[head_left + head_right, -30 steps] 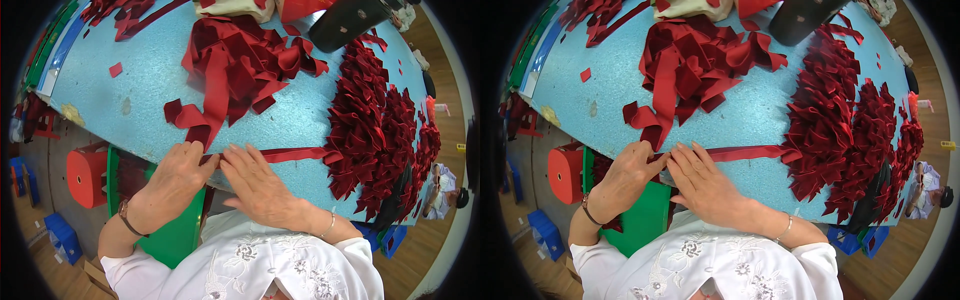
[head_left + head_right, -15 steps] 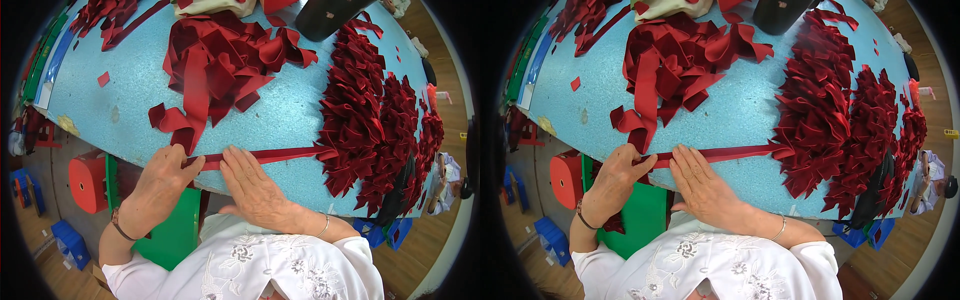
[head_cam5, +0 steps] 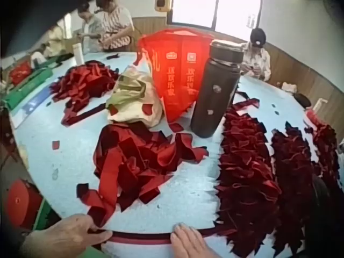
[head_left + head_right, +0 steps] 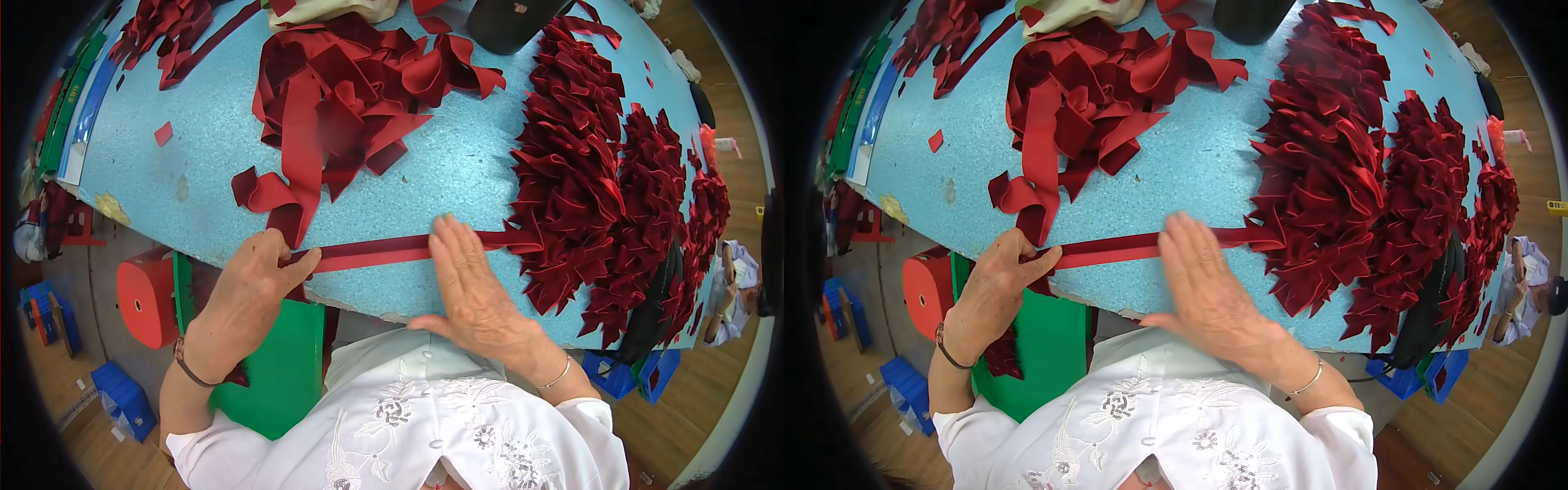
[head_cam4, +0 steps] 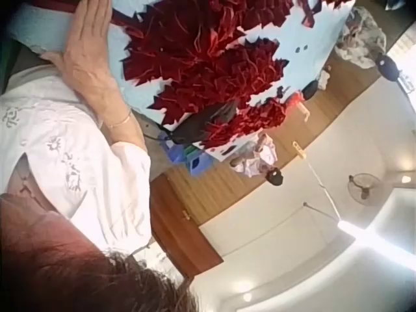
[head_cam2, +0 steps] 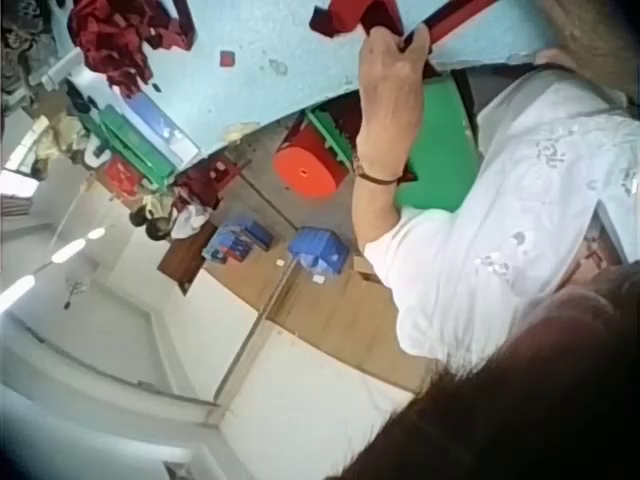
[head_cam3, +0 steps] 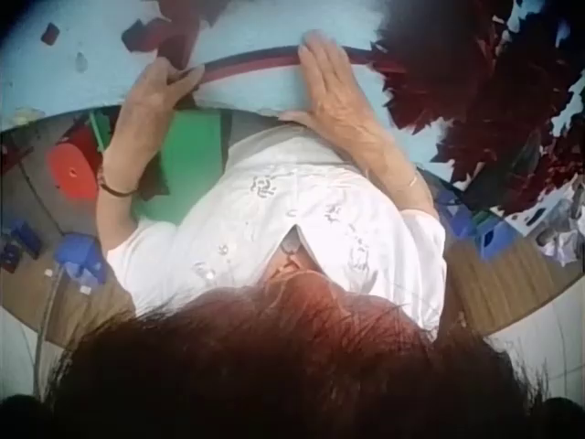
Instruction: Folding red fabric pieces into specific shapes for assembly.
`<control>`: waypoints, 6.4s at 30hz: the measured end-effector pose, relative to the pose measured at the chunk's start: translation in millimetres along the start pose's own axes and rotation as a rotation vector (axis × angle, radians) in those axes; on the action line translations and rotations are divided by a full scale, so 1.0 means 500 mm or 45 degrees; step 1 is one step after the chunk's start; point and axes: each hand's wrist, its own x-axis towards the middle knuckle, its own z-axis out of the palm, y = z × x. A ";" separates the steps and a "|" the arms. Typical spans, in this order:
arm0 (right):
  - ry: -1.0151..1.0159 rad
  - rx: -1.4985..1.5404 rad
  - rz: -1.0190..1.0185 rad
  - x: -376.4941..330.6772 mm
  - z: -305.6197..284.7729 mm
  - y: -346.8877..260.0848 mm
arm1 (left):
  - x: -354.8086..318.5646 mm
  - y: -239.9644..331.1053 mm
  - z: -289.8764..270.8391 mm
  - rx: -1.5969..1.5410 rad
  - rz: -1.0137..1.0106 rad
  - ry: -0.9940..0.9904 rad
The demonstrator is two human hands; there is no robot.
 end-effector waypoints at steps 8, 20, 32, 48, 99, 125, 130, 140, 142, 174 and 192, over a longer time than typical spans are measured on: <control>0.054 -0.085 0.126 -0.040 -0.036 0.045 | 0.000 -0.006 -0.002 0.052 0.069 -0.010; 0.225 -0.086 -0.022 0.006 -0.044 -0.026 | -0.014 -0.011 0.002 0.019 0.129 0.065; 0.083 -0.027 -0.272 0.098 0.063 -0.095 | -0.011 -0.005 0.009 0.062 0.104 0.097; 0.032 0.004 -0.103 0.014 0.016 -0.028 | 0.000 0.002 0.005 0.042 0.027 0.010; -0.583 1.413 0.035 0.159 -0.073 -0.060 | -0.090 0.083 -0.074 -1.009 -0.240 0.276; -0.422 1.212 0.218 0.082 -0.100 -0.045 | -0.033 0.084 -0.010 -1.893 -0.732 -0.081; -0.314 1.045 0.178 0.074 -0.103 -0.047 | -0.017 0.097 0.001 -1.873 -0.737 -0.012; 0.270 0.628 0.028 0.059 -0.091 -0.057 | 0.024 0.141 0.020 -1.620 -0.653 0.421; 0.316 0.644 0.035 0.056 -0.094 -0.059 | 0.028 0.152 0.027 -1.561 -0.622 0.524; 0.692 0.217 -0.093 0.031 -0.063 -0.094 | 0.065 0.207 0.092 -1.810 -0.455 0.944; 0.620 -0.062 -0.013 0.031 -0.072 -0.118 | 0.095 0.203 0.099 -2.007 -0.337 1.088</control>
